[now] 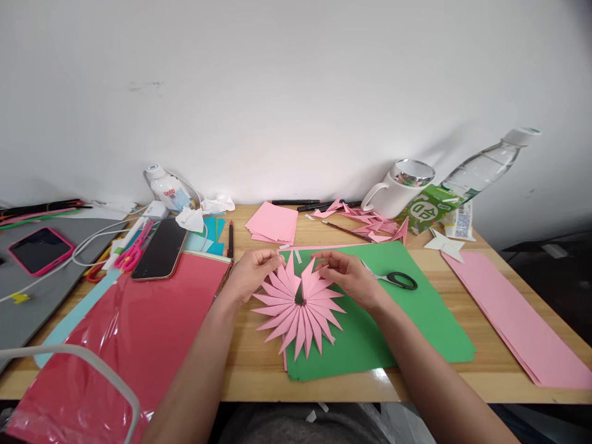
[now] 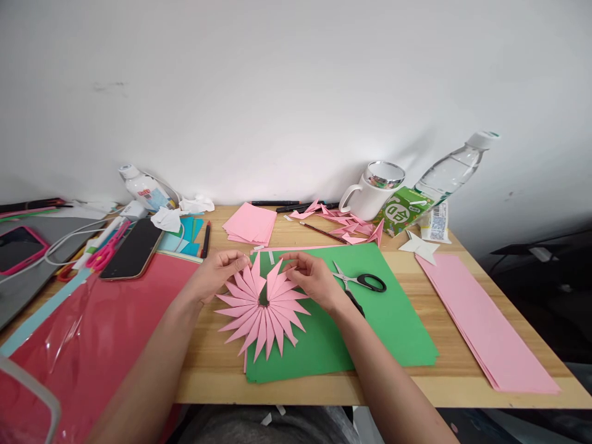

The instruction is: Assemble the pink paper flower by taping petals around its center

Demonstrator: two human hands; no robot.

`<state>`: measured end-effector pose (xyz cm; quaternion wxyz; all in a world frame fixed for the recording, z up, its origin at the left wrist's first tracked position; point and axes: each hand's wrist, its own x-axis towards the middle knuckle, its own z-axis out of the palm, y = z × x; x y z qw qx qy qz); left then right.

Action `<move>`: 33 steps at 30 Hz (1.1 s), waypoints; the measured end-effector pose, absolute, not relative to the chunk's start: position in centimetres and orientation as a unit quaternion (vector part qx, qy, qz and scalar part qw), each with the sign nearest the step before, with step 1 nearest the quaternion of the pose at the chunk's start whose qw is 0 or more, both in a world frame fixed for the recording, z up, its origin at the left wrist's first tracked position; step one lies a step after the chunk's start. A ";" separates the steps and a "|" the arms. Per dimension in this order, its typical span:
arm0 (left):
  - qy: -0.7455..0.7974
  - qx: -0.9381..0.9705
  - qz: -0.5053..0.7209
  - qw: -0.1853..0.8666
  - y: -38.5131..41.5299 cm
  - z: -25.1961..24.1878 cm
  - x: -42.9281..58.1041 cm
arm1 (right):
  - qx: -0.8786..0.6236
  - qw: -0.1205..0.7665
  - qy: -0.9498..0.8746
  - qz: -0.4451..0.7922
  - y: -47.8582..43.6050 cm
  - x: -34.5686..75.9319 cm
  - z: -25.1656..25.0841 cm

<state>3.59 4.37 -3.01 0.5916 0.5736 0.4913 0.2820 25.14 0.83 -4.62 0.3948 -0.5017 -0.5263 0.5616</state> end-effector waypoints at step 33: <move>0.447 0.708 0.162 0.522 4.0 -1.9 4.3 | -0.482 0.354 -0.682 0.420 -0.4 21.8 -4.2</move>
